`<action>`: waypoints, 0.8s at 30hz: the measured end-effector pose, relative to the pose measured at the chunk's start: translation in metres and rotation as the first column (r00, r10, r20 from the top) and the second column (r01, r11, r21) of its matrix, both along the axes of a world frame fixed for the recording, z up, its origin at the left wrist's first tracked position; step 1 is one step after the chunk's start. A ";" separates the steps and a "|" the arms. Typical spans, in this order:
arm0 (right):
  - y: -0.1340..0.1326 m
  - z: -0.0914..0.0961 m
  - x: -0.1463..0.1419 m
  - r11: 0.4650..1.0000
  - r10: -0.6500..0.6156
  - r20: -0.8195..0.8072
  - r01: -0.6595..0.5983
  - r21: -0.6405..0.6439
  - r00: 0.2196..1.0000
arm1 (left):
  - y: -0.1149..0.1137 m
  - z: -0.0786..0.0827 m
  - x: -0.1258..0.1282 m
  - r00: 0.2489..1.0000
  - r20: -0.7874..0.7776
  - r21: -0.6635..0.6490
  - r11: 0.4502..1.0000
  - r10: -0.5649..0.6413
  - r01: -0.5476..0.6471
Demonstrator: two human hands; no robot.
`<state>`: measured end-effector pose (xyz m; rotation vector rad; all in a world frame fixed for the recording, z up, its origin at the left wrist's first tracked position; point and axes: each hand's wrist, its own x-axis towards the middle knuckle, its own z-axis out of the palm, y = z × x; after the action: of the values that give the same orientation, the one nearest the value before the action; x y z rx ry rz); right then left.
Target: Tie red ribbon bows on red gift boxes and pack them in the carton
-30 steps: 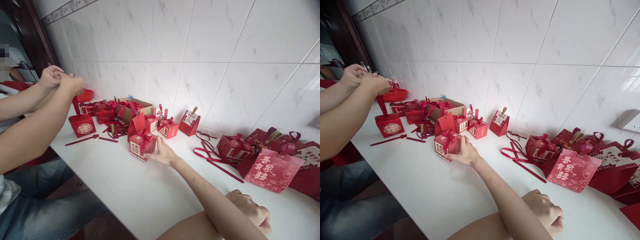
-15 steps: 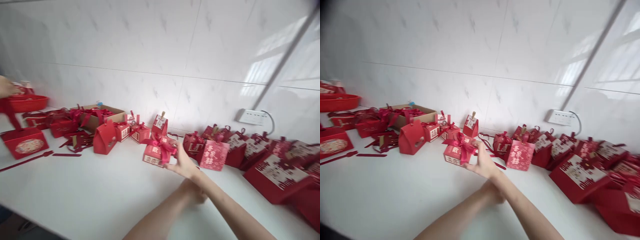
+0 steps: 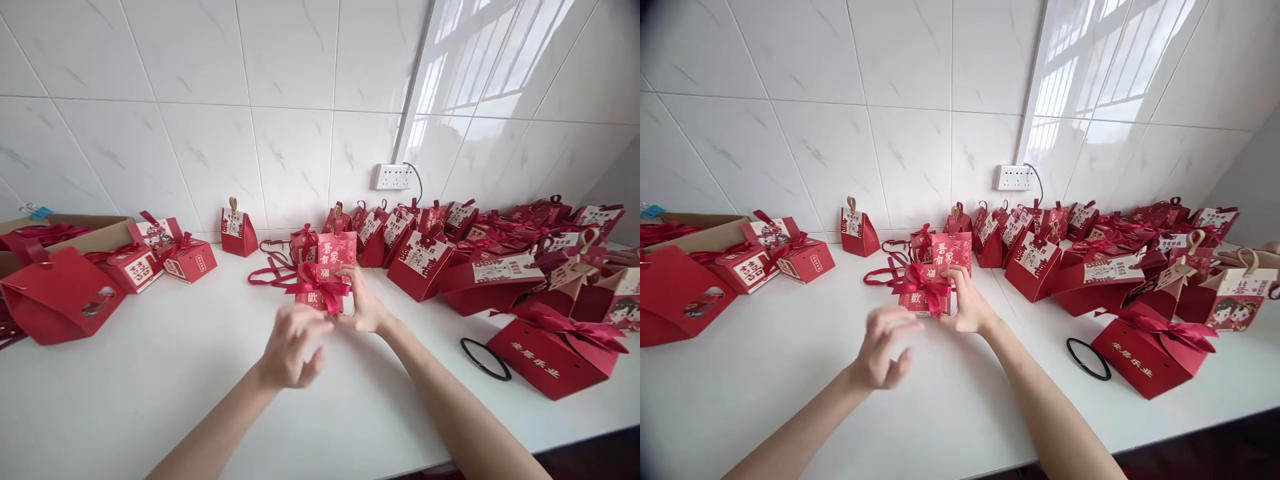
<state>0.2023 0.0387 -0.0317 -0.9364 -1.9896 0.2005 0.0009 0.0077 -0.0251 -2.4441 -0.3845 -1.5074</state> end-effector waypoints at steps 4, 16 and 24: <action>-0.003 0.006 -0.002 0.997 0.044 0.030 -0.046 0.069 0.999 | 0.011 0.005 -0.006 0.917 0.245 -0.333 0.915 0.316 -0.226; -0.008 0.012 0.004 0.826 0.212 -0.251 -0.310 -0.471 0.945 | 0.023 -0.004 -0.003 0.884 0.291 -0.909 0.393 0.366 0.137; -0.003 0.010 0.006 0.662 0.048 -0.706 -0.552 -0.507 0.707 | 0.020 0.002 -0.003 0.886 0.311 -0.916 0.356 0.345 0.183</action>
<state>0.2082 0.0359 -0.0213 -0.7674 -1.3667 1.3919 -0.0020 0.0274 -0.0233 -2.5582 -1.9831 -2.2183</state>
